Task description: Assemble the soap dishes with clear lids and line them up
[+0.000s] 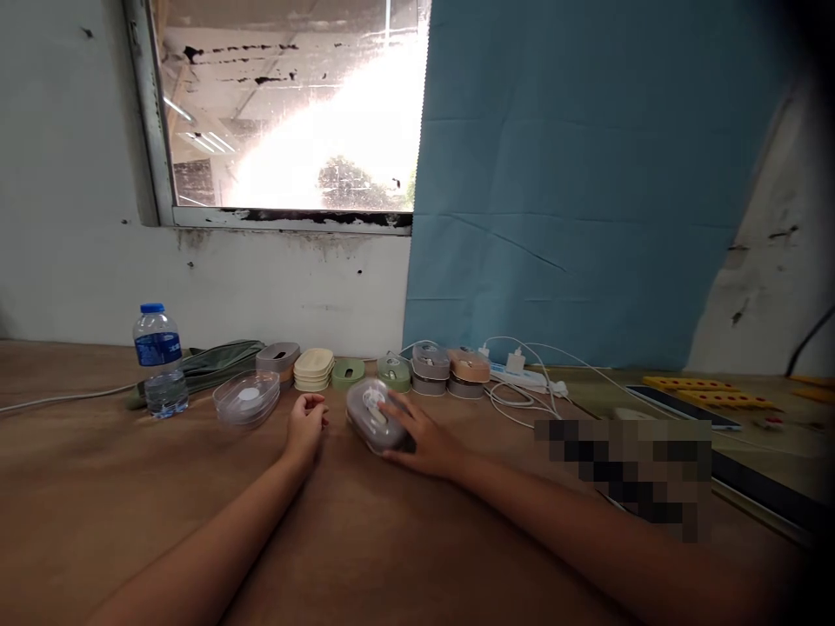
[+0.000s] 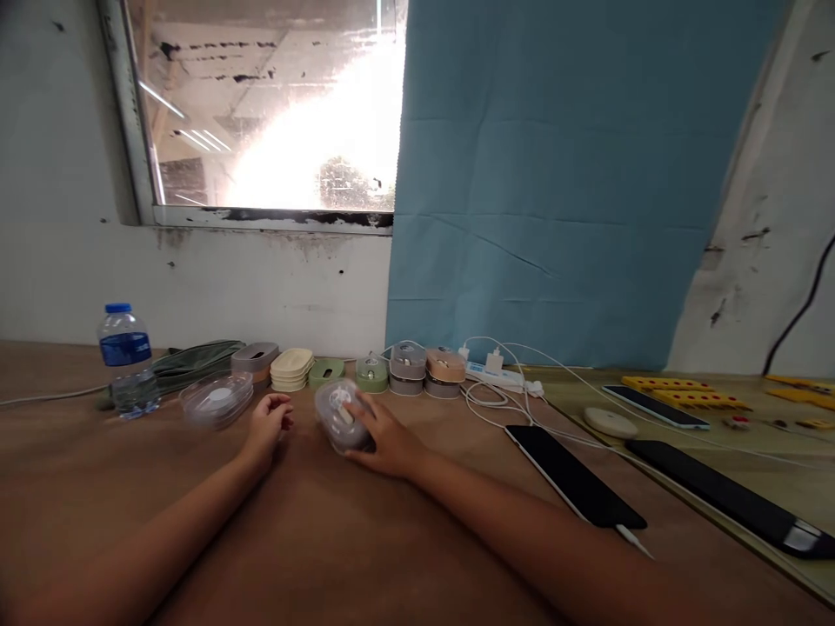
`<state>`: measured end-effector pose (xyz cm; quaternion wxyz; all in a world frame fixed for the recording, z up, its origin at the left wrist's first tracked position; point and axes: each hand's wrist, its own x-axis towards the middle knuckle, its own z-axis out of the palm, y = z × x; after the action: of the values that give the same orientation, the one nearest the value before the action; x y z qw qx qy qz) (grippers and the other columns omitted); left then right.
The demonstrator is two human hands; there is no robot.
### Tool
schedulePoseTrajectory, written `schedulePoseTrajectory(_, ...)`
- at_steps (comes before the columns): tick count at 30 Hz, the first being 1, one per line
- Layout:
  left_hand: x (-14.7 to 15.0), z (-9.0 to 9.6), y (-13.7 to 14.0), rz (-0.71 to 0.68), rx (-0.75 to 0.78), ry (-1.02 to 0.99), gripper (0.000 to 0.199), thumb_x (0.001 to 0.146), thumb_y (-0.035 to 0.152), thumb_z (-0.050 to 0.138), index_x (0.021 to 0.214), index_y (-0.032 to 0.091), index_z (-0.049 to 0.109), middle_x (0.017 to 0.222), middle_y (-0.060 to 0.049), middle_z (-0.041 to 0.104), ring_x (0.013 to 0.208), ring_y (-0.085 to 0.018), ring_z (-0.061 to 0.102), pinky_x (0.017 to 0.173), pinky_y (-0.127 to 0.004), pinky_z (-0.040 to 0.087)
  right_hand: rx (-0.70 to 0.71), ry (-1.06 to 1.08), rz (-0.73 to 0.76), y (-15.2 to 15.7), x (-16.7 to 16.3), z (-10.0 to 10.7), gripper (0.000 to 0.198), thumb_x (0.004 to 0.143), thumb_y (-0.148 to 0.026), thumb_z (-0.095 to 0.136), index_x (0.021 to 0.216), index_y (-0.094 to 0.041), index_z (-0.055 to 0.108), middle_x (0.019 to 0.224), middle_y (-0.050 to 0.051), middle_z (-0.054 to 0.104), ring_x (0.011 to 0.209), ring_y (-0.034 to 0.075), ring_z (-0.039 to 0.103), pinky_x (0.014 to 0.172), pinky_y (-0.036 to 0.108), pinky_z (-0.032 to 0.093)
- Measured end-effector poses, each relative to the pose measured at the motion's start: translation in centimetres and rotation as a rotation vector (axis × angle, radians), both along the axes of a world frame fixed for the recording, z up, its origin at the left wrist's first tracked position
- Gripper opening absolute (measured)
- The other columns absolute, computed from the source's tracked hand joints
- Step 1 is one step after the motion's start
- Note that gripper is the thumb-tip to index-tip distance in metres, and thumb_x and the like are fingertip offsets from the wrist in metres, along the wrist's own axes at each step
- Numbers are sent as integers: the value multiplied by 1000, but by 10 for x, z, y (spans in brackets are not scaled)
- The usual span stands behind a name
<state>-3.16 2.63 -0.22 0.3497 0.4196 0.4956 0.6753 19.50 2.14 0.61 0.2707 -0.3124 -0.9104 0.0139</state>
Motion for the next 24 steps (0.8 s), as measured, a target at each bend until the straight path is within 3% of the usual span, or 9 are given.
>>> schedulePoseTrajectory(2,-1,0,0,20,-19,-31,15,58,17,48,72,16,46,61,6,47,42,-5,44,43,-18,33,106,-61,-152,33,-17,7,72,74,-41,57,134,-23,23,142,10,15,126,26,23,100,36,26)
schedulePoseTrajectory(4,0,1,0,31,-32,-52,14,58,16,47,72,16,46,61,6,46,41,-5,43,42,-17,31,179,-170,-440,65,-32,16,69,76,-42,54,134,-23,22,142,9,14,126,24,23,100,33,25)
schedulePoseTrajectory(5,0,1,0,34,-36,-60,14,58,15,47,72,16,46,61,5,46,41,-5,43,41,-17,31,178,-175,-504,78,-37,20,68,77,-42,53,134,-21,23,142,11,14,125,26,24,100,35,25)
schedulePoseTrajectory(9,0,1,1,46,-50,-82,12,59,12,45,71,16,45,61,5,47,41,-4,42,42,-17,32,135,-189,-673,116,-48,28,68,76,-40,54,131,-12,26,136,21,22,118,34,30,94,43,26)
schedulePoseTrajectory(14,0,3,1,46,-69,-89,11,60,11,44,70,16,45,63,4,48,41,-4,42,43,-17,33,90,-231,-812,130,-48,34,64,76,-45,51,126,-9,34,121,23,41,115,35,32,91,47,25)
schedulePoseTrajectory(17,1,3,0,43,-80,-86,11,61,11,43,71,16,45,63,4,48,41,-4,42,42,-17,33,103,-252,-833,127,-51,41,65,74,-37,54,125,-2,32,122,27,39,116,39,29,90,52,22)
schedulePoseTrajectory(19,1,3,0,41,-84,-83,12,61,11,43,72,16,45,63,4,48,41,-4,42,42,-17,33,140,-275,-770,122,-59,46,66,75,-30,54,128,0,27,128,28,32,118,39,26,92,52,20)
schedulePoseTrajectory(21,2,2,0,42,-85,-79,12,61,11,43,72,16,44,63,4,48,42,-4,42,43,-17,33,175,-322,-639,116,-71,47,61,77,-26,53,129,-6,28,133,22,30,120,33,27,96,46,21)
schedulePoseTrajectory(24,1,2,0,47,-80,-65,12,60,11,43,71,17,44,63,4,47,43,-4,42,43,-17,34,186,-400,-454,105,-95,38,47,78,-27,56,121,-17,41,126,11,42,112,23,40,94,38,31)
